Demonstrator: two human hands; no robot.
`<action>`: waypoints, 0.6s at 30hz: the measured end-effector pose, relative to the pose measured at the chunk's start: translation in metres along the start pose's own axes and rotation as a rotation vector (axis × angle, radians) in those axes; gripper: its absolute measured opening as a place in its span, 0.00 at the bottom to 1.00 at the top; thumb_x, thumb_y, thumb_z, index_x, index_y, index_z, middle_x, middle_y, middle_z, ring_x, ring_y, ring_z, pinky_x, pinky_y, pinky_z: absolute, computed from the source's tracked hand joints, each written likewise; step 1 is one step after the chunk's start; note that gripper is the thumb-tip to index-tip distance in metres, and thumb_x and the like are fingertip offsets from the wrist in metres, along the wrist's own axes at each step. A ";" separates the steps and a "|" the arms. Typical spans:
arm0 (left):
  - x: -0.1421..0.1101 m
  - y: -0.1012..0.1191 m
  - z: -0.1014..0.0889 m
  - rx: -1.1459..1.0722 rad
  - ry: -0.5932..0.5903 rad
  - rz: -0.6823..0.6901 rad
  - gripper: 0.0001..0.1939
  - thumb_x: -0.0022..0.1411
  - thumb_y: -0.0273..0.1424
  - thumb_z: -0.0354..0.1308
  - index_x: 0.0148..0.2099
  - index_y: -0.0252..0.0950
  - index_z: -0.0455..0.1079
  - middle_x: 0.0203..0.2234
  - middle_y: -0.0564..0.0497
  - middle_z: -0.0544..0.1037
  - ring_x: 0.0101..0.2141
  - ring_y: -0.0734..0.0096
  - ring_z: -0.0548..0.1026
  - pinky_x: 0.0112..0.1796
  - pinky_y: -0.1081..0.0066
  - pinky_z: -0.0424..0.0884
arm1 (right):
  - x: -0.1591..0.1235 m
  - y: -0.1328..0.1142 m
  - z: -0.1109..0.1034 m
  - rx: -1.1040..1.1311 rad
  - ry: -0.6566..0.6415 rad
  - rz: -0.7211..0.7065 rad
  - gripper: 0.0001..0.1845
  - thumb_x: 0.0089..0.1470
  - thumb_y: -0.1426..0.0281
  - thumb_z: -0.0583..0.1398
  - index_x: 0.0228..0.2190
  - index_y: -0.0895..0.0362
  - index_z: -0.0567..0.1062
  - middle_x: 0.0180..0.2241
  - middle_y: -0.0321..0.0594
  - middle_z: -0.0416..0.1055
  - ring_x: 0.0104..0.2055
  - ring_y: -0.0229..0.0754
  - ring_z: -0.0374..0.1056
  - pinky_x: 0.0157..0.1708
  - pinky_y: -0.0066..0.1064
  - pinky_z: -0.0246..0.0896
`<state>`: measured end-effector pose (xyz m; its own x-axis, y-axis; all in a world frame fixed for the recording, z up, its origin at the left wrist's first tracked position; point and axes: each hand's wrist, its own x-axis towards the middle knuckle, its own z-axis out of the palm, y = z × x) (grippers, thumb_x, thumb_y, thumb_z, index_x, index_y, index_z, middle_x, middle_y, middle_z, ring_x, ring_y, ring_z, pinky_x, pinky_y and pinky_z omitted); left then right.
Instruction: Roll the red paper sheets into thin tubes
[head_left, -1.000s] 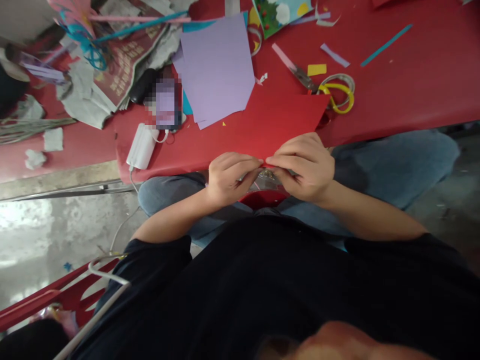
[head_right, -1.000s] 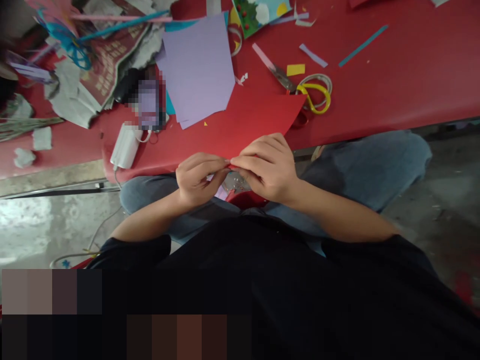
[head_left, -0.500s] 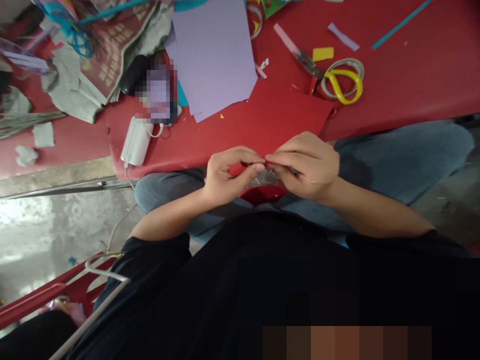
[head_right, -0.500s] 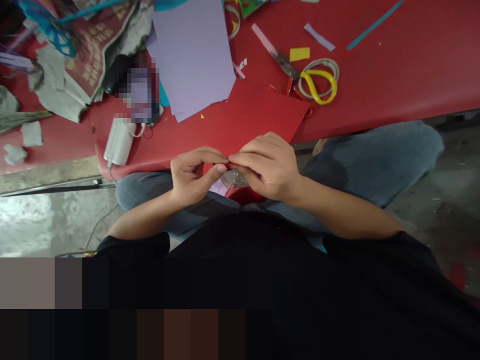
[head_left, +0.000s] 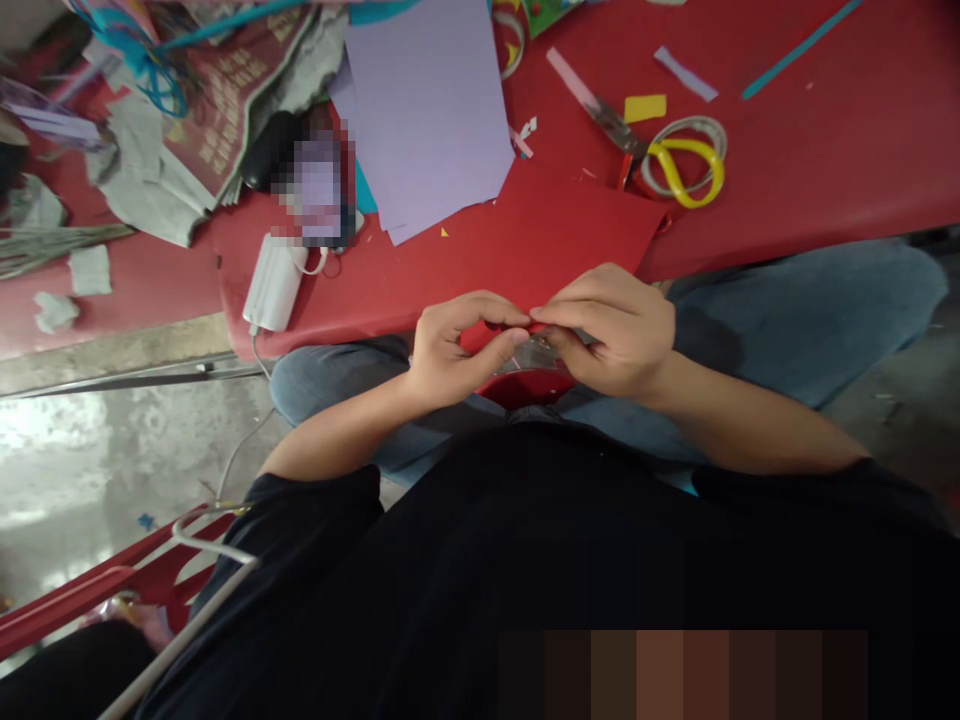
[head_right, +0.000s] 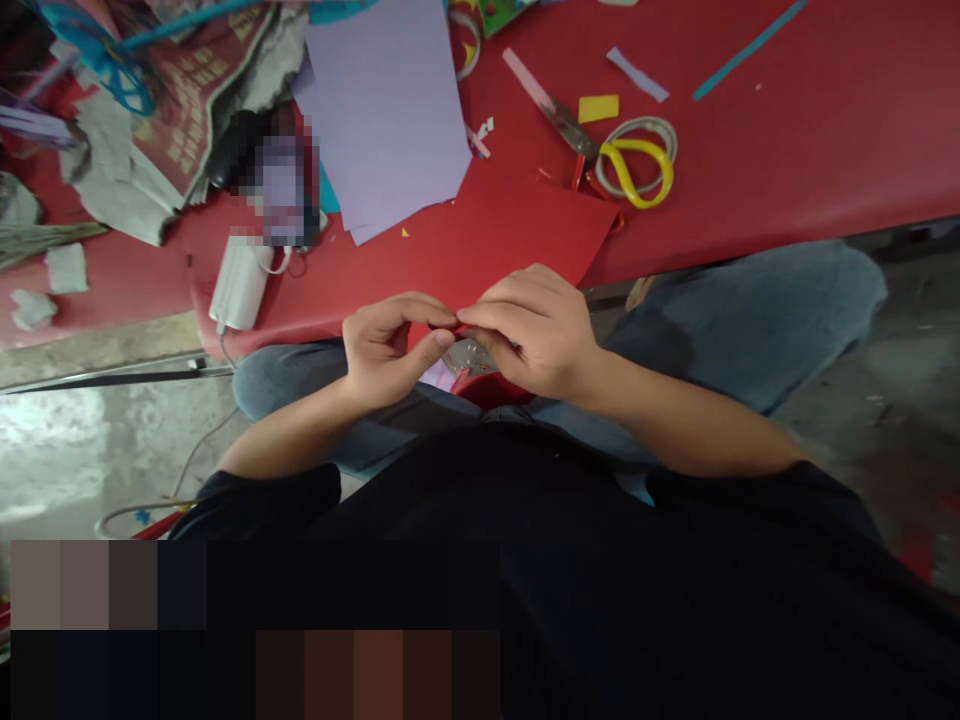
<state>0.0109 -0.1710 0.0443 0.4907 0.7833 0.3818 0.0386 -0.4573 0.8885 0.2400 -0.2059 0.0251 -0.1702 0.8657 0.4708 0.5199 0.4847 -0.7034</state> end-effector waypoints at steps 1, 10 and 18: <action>0.000 0.000 0.000 0.004 0.000 -0.001 0.06 0.71 0.35 0.70 0.47 0.41 0.82 0.39 0.48 0.87 0.40 0.68 0.84 0.42 0.65 0.82 | 0.000 0.000 0.000 0.004 -0.003 0.000 0.11 0.67 0.53 0.65 0.37 0.43 0.84 0.36 0.36 0.82 0.38 0.45 0.76 0.44 0.44 0.70; 0.000 0.001 -0.001 -0.005 -0.010 0.004 0.05 0.72 0.33 0.69 0.48 0.40 0.82 0.40 0.48 0.87 0.40 0.68 0.85 0.43 0.66 0.82 | 0.000 -0.002 -0.001 0.001 0.001 -0.013 0.09 0.67 0.55 0.65 0.38 0.42 0.84 0.37 0.36 0.82 0.38 0.46 0.76 0.44 0.45 0.69; 0.000 0.001 -0.001 -0.012 -0.014 0.005 0.04 0.72 0.31 0.68 0.47 0.40 0.82 0.40 0.48 0.86 0.40 0.68 0.85 0.44 0.65 0.83 | 0.000 0.001 0.000 -0.026 -0.008 -0.039 0.10 0.66 0.55 0.66 0.37 0.44 0.84 0.36 0.35 0.83 0.37 0.45 0.77 0.42 0.44 0.70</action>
<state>0.0100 -0.1705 0.0456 0.5029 0.7748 0.3831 0.0252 -0.4562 0.8895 0.2405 -0.2053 0.0247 -0.1973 0.8469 0.4938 0.5342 0.5152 -0.6702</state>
